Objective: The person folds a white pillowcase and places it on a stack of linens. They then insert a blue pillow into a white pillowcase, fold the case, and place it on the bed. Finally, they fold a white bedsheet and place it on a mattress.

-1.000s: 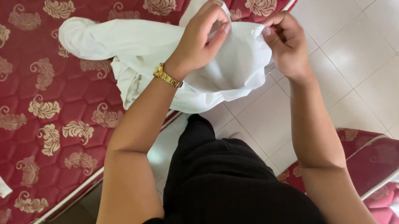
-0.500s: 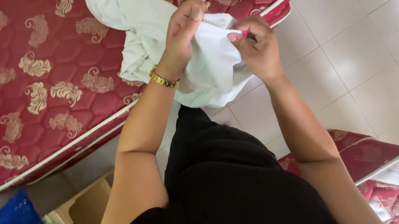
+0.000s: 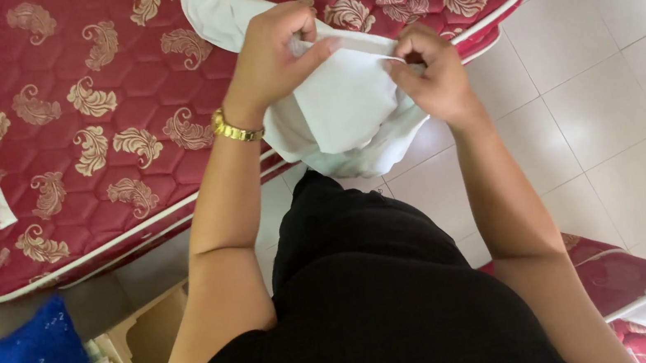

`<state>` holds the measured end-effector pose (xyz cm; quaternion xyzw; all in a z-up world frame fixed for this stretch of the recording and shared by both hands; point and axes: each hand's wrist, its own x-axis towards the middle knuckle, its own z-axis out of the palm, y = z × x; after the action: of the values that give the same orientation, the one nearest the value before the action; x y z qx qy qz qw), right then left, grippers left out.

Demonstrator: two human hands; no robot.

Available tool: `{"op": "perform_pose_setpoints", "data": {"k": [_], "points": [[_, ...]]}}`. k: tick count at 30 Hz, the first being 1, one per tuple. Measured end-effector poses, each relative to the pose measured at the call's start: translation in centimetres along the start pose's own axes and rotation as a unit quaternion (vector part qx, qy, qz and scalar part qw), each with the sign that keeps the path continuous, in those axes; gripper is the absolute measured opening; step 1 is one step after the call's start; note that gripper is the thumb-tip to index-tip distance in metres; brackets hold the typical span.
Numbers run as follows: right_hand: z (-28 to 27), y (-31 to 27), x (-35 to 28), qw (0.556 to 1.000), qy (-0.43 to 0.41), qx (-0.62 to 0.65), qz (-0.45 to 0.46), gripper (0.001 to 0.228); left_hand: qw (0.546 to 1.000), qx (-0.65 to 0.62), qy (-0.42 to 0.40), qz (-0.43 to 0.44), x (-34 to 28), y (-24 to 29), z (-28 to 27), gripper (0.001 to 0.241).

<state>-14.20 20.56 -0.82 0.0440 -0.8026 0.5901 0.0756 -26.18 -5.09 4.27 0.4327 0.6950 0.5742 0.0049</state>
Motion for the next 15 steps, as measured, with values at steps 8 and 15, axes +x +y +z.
{"op": "perform_pose_setpoints", "data": {"k": [8,15], "points": [[3.0,-3.6,5.2,0.985,0.016,-0.077,-0.153,0.018,0.987,0.093,-0.118,0.061,0.7,-1.9,-1.5,0.024],[4.2,-3.8,8.4,0.988,0.020,-0.078,-0.135,0.018,0.990,0.014,-0.135,0.048,2.7,-3.5,-3.1,0.026]]}}
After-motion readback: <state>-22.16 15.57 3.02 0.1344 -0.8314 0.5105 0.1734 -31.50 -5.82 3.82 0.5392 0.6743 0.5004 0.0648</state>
